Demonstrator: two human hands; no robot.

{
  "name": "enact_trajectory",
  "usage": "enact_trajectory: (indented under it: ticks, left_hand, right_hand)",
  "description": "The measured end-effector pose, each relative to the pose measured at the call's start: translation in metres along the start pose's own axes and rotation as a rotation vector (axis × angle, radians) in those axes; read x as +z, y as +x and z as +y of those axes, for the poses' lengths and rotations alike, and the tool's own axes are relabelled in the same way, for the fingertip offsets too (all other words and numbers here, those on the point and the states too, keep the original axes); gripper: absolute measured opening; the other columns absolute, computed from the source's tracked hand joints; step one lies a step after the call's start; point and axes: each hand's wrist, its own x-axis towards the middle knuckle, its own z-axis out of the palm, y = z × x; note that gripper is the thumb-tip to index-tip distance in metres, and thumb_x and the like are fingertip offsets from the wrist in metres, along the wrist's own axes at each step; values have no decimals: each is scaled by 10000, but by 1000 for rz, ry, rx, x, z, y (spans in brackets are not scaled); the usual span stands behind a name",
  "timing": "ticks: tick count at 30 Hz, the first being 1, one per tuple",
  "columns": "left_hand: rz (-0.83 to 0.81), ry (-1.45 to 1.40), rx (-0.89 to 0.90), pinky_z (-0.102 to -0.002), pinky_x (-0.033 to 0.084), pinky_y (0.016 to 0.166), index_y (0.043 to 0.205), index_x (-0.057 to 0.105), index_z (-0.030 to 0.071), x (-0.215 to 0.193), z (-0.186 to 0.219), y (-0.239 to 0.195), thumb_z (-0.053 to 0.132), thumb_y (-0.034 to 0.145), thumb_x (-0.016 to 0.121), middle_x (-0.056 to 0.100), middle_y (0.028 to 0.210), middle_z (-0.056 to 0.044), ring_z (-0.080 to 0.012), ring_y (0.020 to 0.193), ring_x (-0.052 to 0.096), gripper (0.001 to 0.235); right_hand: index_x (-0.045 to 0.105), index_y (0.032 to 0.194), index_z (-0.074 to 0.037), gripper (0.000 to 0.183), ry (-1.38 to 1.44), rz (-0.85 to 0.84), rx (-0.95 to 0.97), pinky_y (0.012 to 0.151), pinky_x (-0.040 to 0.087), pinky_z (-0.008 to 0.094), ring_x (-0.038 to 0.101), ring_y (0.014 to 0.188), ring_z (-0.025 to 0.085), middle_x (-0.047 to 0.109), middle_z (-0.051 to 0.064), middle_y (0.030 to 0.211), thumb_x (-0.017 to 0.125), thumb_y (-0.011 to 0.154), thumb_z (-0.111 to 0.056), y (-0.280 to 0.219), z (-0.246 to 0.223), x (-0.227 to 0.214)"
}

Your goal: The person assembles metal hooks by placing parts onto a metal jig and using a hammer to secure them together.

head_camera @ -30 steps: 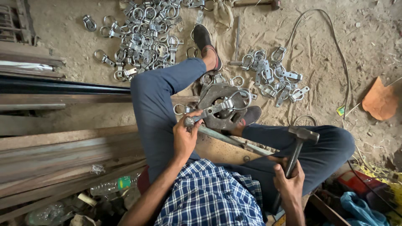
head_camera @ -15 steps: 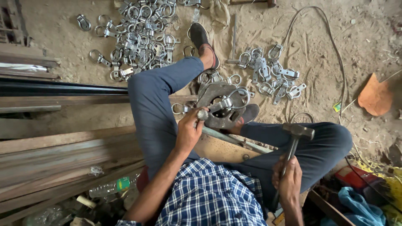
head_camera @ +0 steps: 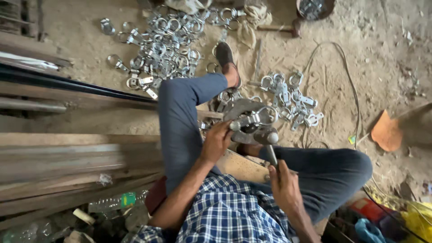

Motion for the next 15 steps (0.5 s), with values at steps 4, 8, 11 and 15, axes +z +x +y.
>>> enact_trajectory:
  ticks: [4,8,11,15]
  left_hand:
    - [34,-62,8,-421,573,885,1203,676,9,1,3,7,34,928,701,737,1122,-185,-355,1017,726,278]
    - [45,-95,26,-407,580,888,1224,674,16,3,-2,4,46,935,700,737,1139,-172,-337,1023,727,292]
    - [46,-79,50,-422,567,891,1211,684,20,9,-7,5,62,932,714,741,1131,-170,-347,1019,718,284]
    - [67,-9,91,-450,544,899,1193,689,24,18,-8,-3,97,916,731,735,1106,-182,-375,1004,697,289]
  right_hand:
    - [564,1015,-26,148,-117,98,-210,425,370,434,464,399,246,543,147,552,558,1000,-173,14,-6,-30]
    - [562,1159,13,244,-231,143,-161,499,401,457,499,509,302,564,173,638,578,979,-150,26,4,-36]
    - [560,1268,42,354,-390,166,-292,555,425,474,525,592,343,580,191,702,593,962,-134,35,1,0]
    - [583,1236,35,330,-396,214,-442,606,431,514,549,666,400,586,223,747,611,983,-174,18,-4,19]
